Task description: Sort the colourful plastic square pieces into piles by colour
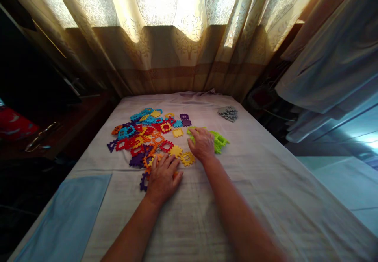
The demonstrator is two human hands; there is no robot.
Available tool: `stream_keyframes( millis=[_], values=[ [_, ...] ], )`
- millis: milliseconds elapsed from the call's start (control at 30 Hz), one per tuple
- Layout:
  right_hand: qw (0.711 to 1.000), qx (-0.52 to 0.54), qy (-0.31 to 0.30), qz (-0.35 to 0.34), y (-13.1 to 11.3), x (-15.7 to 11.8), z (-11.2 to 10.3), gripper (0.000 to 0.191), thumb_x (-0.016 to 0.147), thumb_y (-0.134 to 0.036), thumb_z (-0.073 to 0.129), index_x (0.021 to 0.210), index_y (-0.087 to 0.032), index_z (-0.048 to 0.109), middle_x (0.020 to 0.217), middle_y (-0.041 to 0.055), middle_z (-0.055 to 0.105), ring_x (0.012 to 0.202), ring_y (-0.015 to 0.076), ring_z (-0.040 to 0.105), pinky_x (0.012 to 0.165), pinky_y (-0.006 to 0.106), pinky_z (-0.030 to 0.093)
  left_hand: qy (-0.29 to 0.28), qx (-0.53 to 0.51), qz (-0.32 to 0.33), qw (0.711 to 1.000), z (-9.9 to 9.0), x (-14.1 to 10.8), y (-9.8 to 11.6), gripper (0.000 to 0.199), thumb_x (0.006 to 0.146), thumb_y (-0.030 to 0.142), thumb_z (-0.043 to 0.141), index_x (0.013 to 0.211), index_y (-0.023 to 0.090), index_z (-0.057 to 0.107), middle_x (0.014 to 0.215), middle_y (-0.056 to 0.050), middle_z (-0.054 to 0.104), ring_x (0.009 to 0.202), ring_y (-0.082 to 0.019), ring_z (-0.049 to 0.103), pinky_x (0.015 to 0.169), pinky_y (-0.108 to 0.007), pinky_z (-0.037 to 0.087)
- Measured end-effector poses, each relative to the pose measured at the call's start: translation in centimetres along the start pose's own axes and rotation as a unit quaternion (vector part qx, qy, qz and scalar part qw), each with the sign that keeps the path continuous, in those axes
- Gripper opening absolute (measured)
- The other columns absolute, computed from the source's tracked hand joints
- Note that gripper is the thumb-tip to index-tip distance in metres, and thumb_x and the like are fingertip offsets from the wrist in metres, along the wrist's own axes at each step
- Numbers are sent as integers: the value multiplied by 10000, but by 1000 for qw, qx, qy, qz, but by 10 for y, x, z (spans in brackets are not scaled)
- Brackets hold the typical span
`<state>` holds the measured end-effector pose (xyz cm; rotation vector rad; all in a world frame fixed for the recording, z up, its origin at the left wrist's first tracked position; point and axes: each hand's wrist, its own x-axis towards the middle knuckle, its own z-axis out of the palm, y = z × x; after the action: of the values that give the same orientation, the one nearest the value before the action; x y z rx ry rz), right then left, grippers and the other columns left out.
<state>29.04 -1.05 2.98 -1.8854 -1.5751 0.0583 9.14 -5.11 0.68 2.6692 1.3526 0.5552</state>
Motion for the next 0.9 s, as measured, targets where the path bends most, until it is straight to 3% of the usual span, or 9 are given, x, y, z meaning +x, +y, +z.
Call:
stream_keyframes(
  millis=[67,167,400,500,633,767,900],
  values=[
    [988,-124,-85,-16,1,15,2,472,855,-355,603,1320,-270,612,1479,138,483,1384,344,348,1127,558,180,-2,-4,2,1000,-1,0,0,373,910,385,537,1257,293,639,1375,-75,618,1347,-314,486,1186,-602,223],
    [965,-212,-150,-26,8,26,6,459,890,-450,551,1300,-260,631,1509,154,447,1411,373,307,1128,621,108,-3,-12,-1,1000,-3,0,0,346,908,378,539,1224,295,653,1352,-71,634,1326,-310,507,1181,-599,237],
    [959,-261,-111,-10,30,20,-6,385,925,-431,494,1169,-207,692,1437,176,515,1320,340,420,1119,604,176,8,-16,2,1000,-2,0,-1,303,901,353,554,1174,290,671,1331,-67,648,1292,-301,537,1170,-592,260],
    [965,-247,-90,0,33,10,-18,496,902,-532,520,1285,-235,627,1484,166,467,1362,346,372,1112,620,193,25,-12,10,1000,0,0,-2,288,899,336,559,1155,273,675,1312,-70,659,1267,-295,556,1157,-592,279],
    [969,-233,-53,58,39,-16,-25,759,830,-671,557,1475,-292,430,1606,166,258,1456,399,199,1065,684,221,42,-11,24,999,3,-1,-5,280,900,323,565,1149,255,674,1302,-70,664,1260,-293,558,1142,-593,294],
    [961,-225,-77,140,45,-29,-18,865,792,-708,574,1527,-319,337,1640,161,142,1479,417,131,1037,706,253,58,-12,29,998,6,0,-7,265,889,300,575,1126,252,683,1284,-69,674,1235,-291,573,1133,-598,302],
    [961,-207,-84,164,46,-6,-3,836,793,-715,561,1512,-333,370,1641,149,153,1480,407,150,1036,708,266,75,-17,32,997,8,0,-7,260,883,289,579,1116,259,689,1265,-70,682,1218,-279,585,1143,-583,298]
  ],
)
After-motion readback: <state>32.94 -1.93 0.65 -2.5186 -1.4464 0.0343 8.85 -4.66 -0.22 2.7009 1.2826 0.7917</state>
